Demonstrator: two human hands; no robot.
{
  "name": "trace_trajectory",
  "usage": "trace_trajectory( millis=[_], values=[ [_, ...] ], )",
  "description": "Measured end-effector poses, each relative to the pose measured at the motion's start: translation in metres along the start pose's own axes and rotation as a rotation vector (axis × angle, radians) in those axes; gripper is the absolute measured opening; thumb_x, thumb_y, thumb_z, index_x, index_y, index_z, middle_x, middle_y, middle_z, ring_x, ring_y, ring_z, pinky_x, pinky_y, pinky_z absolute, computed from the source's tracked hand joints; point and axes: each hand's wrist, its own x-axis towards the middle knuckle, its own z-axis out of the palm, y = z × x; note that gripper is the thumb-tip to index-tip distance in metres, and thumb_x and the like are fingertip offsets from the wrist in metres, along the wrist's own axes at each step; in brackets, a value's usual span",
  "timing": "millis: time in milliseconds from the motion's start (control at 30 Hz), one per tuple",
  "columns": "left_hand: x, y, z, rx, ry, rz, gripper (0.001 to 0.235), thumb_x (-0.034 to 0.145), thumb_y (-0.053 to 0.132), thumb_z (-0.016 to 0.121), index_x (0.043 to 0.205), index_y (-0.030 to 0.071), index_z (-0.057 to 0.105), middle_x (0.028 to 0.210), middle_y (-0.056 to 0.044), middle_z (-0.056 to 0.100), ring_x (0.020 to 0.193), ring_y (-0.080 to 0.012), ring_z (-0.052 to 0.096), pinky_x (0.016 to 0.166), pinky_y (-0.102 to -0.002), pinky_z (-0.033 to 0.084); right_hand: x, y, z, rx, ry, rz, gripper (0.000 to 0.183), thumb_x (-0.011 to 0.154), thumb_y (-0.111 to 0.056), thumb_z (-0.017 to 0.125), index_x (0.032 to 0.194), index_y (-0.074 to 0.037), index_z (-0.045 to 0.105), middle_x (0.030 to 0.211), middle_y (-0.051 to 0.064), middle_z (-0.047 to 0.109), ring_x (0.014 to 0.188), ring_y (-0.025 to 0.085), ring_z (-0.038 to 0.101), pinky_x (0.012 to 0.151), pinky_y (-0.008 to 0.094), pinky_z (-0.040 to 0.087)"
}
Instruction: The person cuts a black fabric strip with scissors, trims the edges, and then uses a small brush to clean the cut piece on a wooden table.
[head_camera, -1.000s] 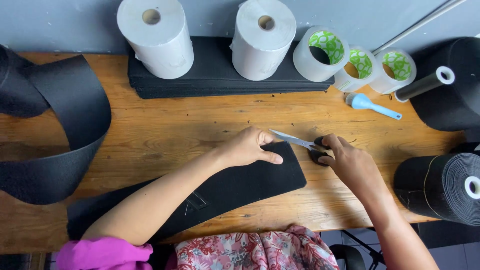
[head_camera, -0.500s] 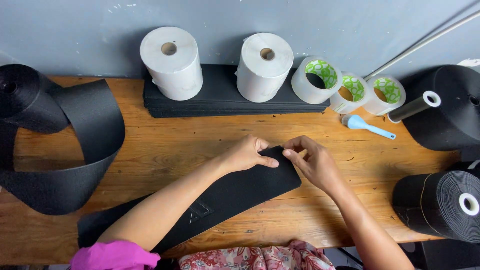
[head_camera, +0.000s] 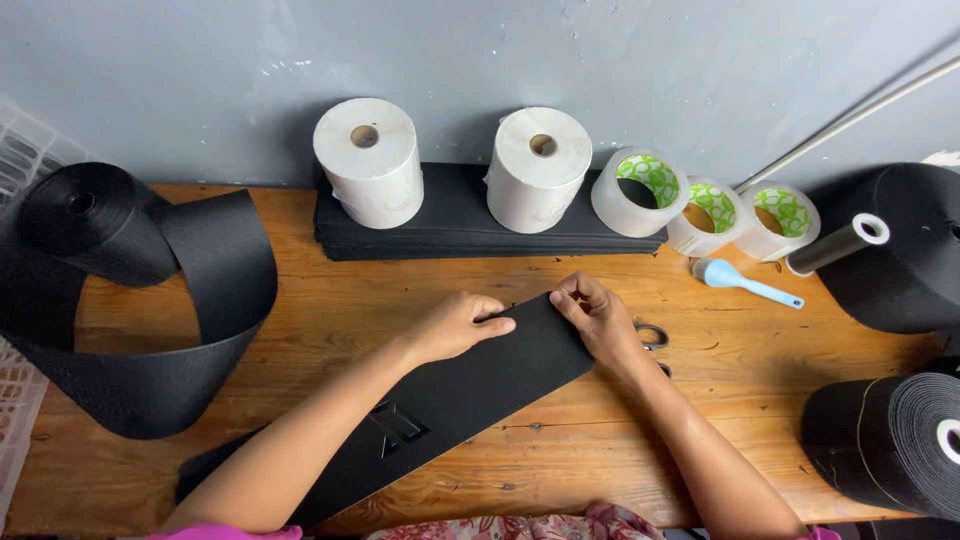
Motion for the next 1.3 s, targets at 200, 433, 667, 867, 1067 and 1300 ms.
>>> trace_trajectory(
  millis=[200, 433, 667, 867, 1067, 1300],
  values=[
    [0.002, -0.049, 0.012, 0.108, 0.070, -0.026, 0.030, 0.099, 0.034, 0.066, 0.091, 0.006, 0.075, 0.059, -0.002, 0.063, 0.060, -0.0108, 0.054, 0.056, -0.026, 0.042, -0.001, 0.002, 0.004, -0.017, -0.015, 0.012, 0.015, 0.097, -0.021, 0.074, 0.092, -0.007, 0.071, 0.073, 0.011, 0.063, 0.069, 0.018, 0.061, 0.061, 0.030, 0.056],
    [0.003, -0.051, 0.019, 0.150, 0.156, 0.074, 0.034, 0.098, 0.038, 0.066, 0.076, 0.013, 0.068, 0.050, -0.002, 0.053, 0.052, -0.0106, 0.043, 0.050, -0.026, 0.034, -0.008, 0.000, 0.001, -0.122, -0.025, 0.031, 0.020, 0.100, -0.026, 0.070, 0.097, -0.007, 0.067, 0.073, 0.013, 0.064, 0.073, 0.021, 0.062, 0.065, 0.035, 0.057],
    [0.006, -0.063, 0.024, 0.108, 0.191, 0.140, 0.033, 0.099, 0.040, 0.065, 0.084, 0.011, 0.072, 0.054, -0.004, 0.058, 0.057, -0.0078, 0.049, 0.054, -0.025, 0.042, -0.016, -0.009, 0.006, -0.281, -0.038, 0.043, 0.024, 0.106, -0.032, 0.064, 0.099, -0.009, 0.067, 0.073, 0.016, 0.066, 0.071, 0.027, 0.064, 0.068, 0.042, 0.055],
    [0.005, -0.057, 0.018, 0.150, 0.196, 0.172, 0.032, 0.100, 0.039, 0.064, 0.085, 0.013, 0.074, 0.052, -0.004, 0.059, 0.054, -0.0104, 0.051, 0.054, -0.025, 0.042, -0.020, -0.017, 0.013, -0.498, -0.007, 0.006, 0.023, 0.110, -0.037, 0.055, 0.106, -0.016, 0.063, 0.073, 0.016, 0.068, 0.077, 0.037, 0.071, 0.073, 0.047, 0.055],
    [0.007, -0.056, 0.014, 0.149, 0.217, 0.184, 0.031, 0.100, 0.039, 0.063, 0.086, 0.015, 0.076, 0.052, -0.004, 0.062, 0.051, -0.0116, 0.054, 0.053, -0.025, 0.045, -0.022, -0.015, 0.019, -0.691, 0.039, -0.046, 0.027, 0.113, -0.042, 0.049, 0.111, -0.017, 0.059, 0.078, 0.017, 0.071, 0.084, 0.039, 0.074, 0.078, 0.049, 0.055],
    [0.008, -0.054, 0.010, 0.161, 0.202, 0.150, 0.028, 0.101, 0.038, 0.062, 0.093, 0.016, 0.078, 0.063, -0.006, 0.071, 0.061, -0.0145, 0.064, 0.061, -0.029, 0.051, -0.015, -0.007, 0.022, -0.764, 0.053, -0.059, 0.030, 0.112, -0.048, 0.044, 0.117, -0.022, 0.057, 0.082, 0.016, 0.073, 0.090, 0.039, 0.074, 0.081, 0.049, 0.054]
  ],
)
